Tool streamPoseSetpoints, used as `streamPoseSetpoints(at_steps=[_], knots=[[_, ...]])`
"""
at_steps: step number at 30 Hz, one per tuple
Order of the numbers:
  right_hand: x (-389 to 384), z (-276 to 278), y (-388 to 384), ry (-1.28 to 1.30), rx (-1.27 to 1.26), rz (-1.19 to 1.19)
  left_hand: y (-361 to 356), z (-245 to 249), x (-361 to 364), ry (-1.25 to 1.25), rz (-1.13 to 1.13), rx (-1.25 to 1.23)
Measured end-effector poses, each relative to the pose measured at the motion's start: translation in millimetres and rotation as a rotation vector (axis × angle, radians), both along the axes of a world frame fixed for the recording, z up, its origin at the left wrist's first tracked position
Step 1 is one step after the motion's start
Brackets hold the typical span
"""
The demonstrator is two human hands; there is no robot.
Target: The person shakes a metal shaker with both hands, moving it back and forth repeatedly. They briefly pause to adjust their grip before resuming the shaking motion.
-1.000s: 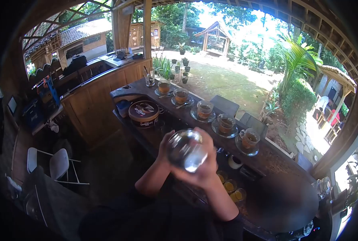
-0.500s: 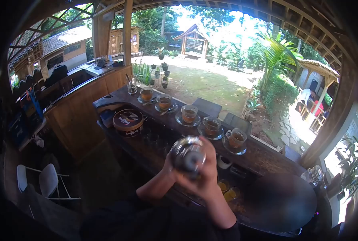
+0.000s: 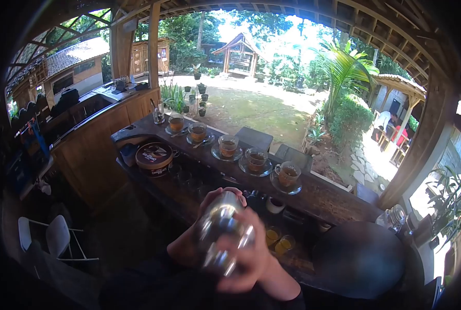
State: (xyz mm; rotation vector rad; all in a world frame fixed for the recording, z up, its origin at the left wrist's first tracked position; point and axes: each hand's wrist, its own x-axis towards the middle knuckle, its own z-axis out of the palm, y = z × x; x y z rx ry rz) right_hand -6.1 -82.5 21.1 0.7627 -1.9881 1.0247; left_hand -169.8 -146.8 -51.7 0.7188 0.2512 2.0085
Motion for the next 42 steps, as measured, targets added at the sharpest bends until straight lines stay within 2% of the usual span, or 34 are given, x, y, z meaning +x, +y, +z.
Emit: streamPoseSetpoints(at_steps=[1, 2, 3, 4, 6, 8, 10, 11, 12, 13, 15, 16, 18, 19, 20, 21, 22, 23, 24, 25, 26, 28, 30, 32, 33, 34, 35, 36, 37, 38, 39, 40, 41, 42], knots=[[-4, -14, -10, 0.452, 0.206, -0.043, -4, 13, 8, 0.139, 0.026, 0.114], [7, -19, -15, 0.558, 0.403, 0.019, -11, 29, 20, 0.280, 0.053, 0.224], [11, -17, -12, 0.582, 0.407, 0.052, -11, 36, 26, 0.301, 0.033, 0.333], [15, -14, -8, 0.603, 0.409, 0.083, -7, 35, 28, 0.298, 0.036, 0.330], [-4, -15, 5, 0.503, 0.120, 0.053, 6, 20, 29, 0.002, -0.035, 0.149], [-18, -18, 27, 0.413, 0.074, -0.143, 23, -12, 43, -0.420, 0.091, -0.252], [-19, -40, 41, 0.313, -0.212, -0.237, 30, -47, 44, -0.197, 0.196, -0.311], [-5, -40, 39, 0.354, -0.171, -0.267, 27, -41, 56, -0.207, 0.202, -0.341], [21, -33, 28, -0.010, -0.371, -0.108, 21, -36, 62, -0.282, 0.037, -0.236], [44, -5, 19, 0.035, -0.077, -0.074, 14, -18, 74, -0.152, 0.012, -0.122], [52, -14, 8, 0.477, 0.193, 0.190, 5, 3, 78, 0.093, -0.102, 0.148], [62, -9, 0, 0.547, 0.319, 0.129, 5, 8, 85, 0.137, -0.064, 0.250], [47, -16, 0, 0.598, 0.174, 0.233, 6, 5, 84, 0.083, 0.018, 0.227], [25, -12, 4, 0.644, 0.101, 0.283, 7, -4, 84, -0.107, 0.045, 0.037], [36, -30, 36, 0.027, 0.010, 0.175, 11, -17, 82, -0.297, 0.068, -0.151], [17, -49, 43, 0.184, 0.027, -0.056, 17, -42, 77, -0.233, 0.206, -0.196], [-3, -52, 48, 0.404, -0.062, -0.085, 25, -68, 70, -0.165, 0.342, -0.237], [3, -47, 40, 0.339, -0.224, -0.109, 20, -89, 56, -0.098, 0.117, -0.122], [14, -37, 31, 0.275, -0.390, -0.133, 7, -72, 57, -0.029, -0.108, -0.011], [27, -28, 27, 0.314, -0.241, -0.076, 9, -57, 71, -0.194, -0.008, -0.081], [41, -19, 21, 0.348, -0.095, -0.016, 1, -5, 101, -0.363, 0.097, -0.151], [67, -5, 5, 0.614, 0.281, 0.233, -7, 0, 96, 0.133, 0.095, 0.058], [67, -19, 1, 0.769, 0.350, 0.233, -8, 9, 97, 0.260, 0.077, 0.204], [32, -20, 8, 0.751, 0.045, 0.360, 2, 3, 93, -0.026, 0.019, 0.078], [51, -27, 28, 0.007, -0.234, 0.232, 9, -6, 88, -0.275, 0.092, -0.153], [21, -47, 44, 0.281, -0.103, -0.015, 22, -23, 83, -0.312, 0.306, -0.212], [5, -51, 52, 0.395, -0.200, -0.112, 25, -51, 63, -0.252, 0.218, -0.228], [3, -56, 50, 0.361, -0.352, -0.219, 23, -70, 48, -0.187, 0.130, -0.245], [11, -54, 47, 0.191, -0.388, -0.113, 19, -61, 47, -0.215, -0.178, 0.119], [22, -43, 41, 0.020, -0.417, -0.005, 13, -32, 54, -0.201, -0.174, 0.129], [37, -12, 25, 0.240, -0.122, -0.030, 3, 5, 71, -0.098, 0.034, 0.017], [42, 3, 8, 0.475, 0.024, 0.109, -6, 27, 81, -0.002, 0.240, -0.104], [42, 9, -3, 0.709, 0.169, 0.246, -13, 32, 80, 0.188, 0.234, 0.034], [38, 7, -5, 0.709, 0.164, 0.243, -17, 34, 77, 0.265, 0.195, 0.150]])
